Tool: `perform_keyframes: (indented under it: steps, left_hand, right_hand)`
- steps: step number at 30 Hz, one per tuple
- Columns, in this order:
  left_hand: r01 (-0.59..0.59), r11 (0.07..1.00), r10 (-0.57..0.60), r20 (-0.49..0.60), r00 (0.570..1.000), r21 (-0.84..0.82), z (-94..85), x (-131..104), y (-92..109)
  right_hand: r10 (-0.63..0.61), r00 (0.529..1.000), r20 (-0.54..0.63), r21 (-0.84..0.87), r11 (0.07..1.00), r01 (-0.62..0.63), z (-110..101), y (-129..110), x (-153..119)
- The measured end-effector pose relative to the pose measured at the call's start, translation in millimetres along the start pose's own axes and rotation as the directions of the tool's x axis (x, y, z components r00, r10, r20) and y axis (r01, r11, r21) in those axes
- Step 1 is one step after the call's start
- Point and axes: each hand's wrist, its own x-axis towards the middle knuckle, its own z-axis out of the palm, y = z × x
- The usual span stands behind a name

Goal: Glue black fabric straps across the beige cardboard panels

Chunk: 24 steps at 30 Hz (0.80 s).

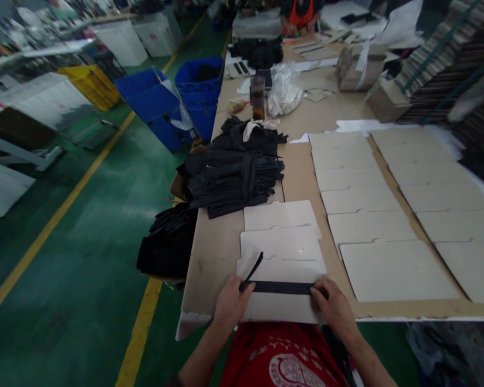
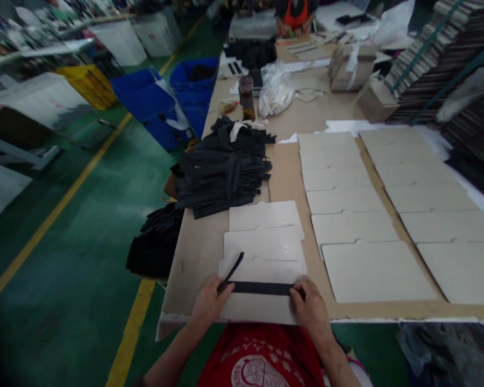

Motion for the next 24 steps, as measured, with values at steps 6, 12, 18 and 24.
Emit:
perform_keyframes:
  steps: [6,12,18,24]
  left_hand:
    - [0.045,0.991,-0.038,0.053,0.998,-0.129,-30.8,-30,-14]
    - [0.262,0.817,0.042,0.506,0.862,-0.514,-17.9,-57,13]
    - [0.28,0.817,-0.06,0.407,0.911,-0.505,2.4,-58,5]
    - [0.051,0.964,-0.107,-0.205,0.973,-0.263,-7.3,-19,-19]
  right_hand:
    - [0.075,0.997,0.009,0.15,0.986,-0.076,-13,-35,-21]
    - [-0.184,0.964,0.19,0.336,0.935,0.112,14,-102,-27]
    - [-0.218,0.975,0.051,0.201,0.958,0.204,27,-72,-8]
    - [-0.354,0.907,-0.228,-0.161,0.932,0.324,15,-12,18]
